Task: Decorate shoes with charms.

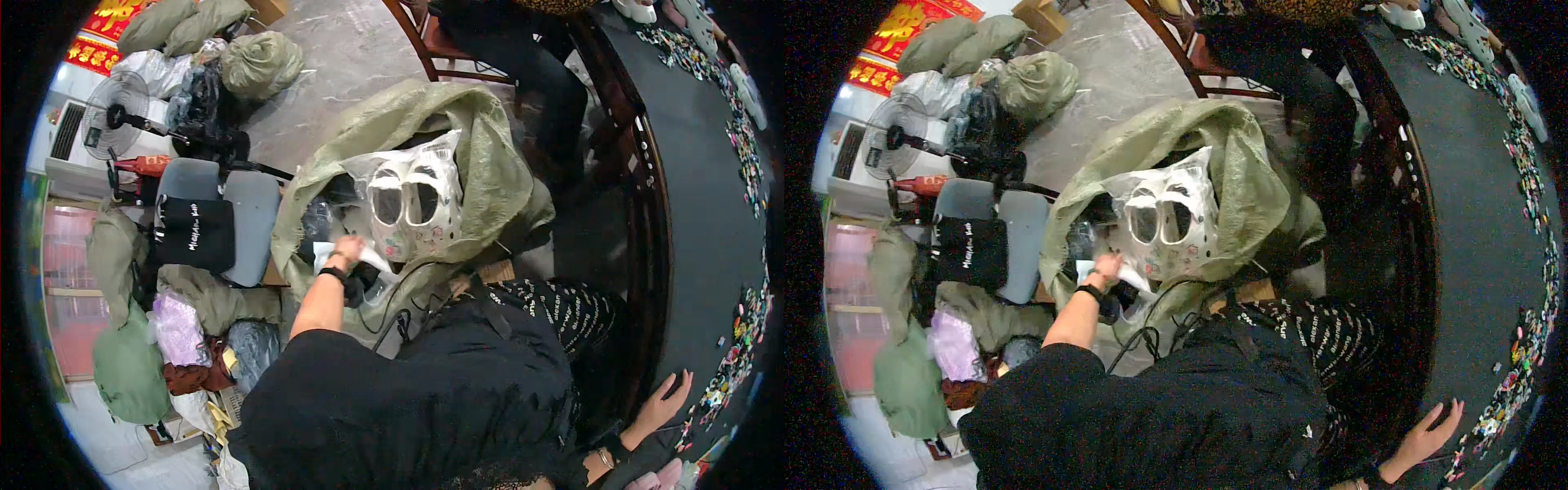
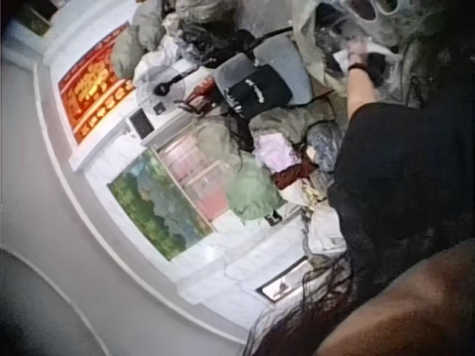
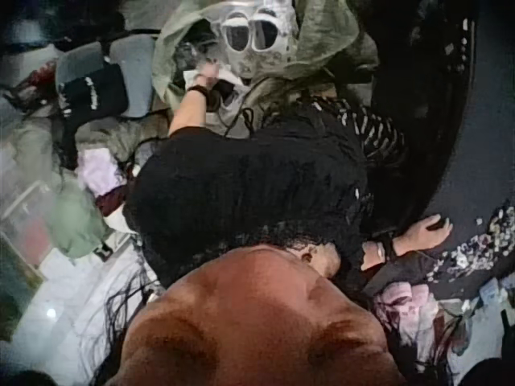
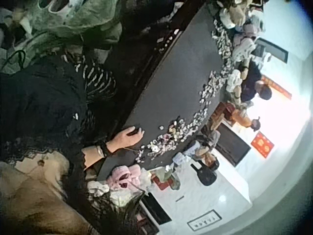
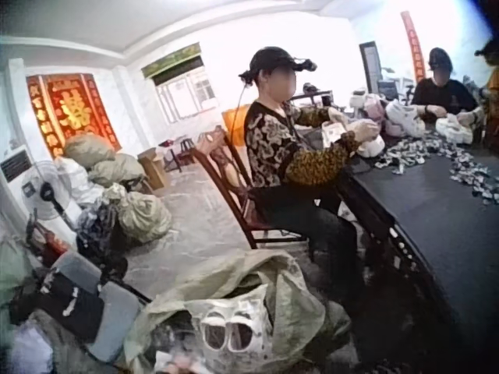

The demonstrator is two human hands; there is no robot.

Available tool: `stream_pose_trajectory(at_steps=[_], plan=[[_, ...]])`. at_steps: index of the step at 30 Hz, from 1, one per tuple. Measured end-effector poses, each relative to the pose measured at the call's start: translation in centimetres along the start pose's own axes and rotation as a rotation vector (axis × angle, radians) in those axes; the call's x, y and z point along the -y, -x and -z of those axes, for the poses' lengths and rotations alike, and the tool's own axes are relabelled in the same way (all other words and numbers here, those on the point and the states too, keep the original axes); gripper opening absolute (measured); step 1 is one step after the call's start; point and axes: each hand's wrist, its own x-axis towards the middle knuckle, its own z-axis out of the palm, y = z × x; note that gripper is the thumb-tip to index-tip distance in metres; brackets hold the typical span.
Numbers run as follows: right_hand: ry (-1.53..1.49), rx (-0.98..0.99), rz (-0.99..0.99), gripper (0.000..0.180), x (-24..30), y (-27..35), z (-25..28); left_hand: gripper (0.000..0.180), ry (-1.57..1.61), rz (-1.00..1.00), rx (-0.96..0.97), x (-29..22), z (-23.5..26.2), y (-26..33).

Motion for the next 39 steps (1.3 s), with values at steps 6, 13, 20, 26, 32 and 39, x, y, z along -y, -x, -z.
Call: stream_pose_trajectory(at_steps=[6,13,20,26,32,39], plan=[[-0.052,0.011,-0.013,0.035,0.2,-0.1,-0.2,0.014,0.626,0.100,-0.246,-3.9,3.6,-3.4],[-0.041,0.004,-0.020,0.035,0.9,0.2,0.1,0.025,-0.183,0.308,0.357,-10.9,15.9,3.0],[-0.051,0.007,-0.052,0.033,2.2,-0.1,0.6,0.028,-0.259,0.216,0.477,-4.7,7.3,6.2],[-0.091,-0.019,-0.054,0.031,3.4,-0.3,0.3,0.015,-0.038,0.293,-0.337,-4.9,11.7,4.0],[-0.074,-0.055,-0.080,0.030,4.3,-0.5,1.4,0.013,0.239,-0.003,-0.911,-10.5,24.2,2.9],[-0.083,-0.119,-0.149,0.028,4.7,-0.3,2.1,0.024,0.586,-0.516,-0.897,-24.7,42.8,7.6]])
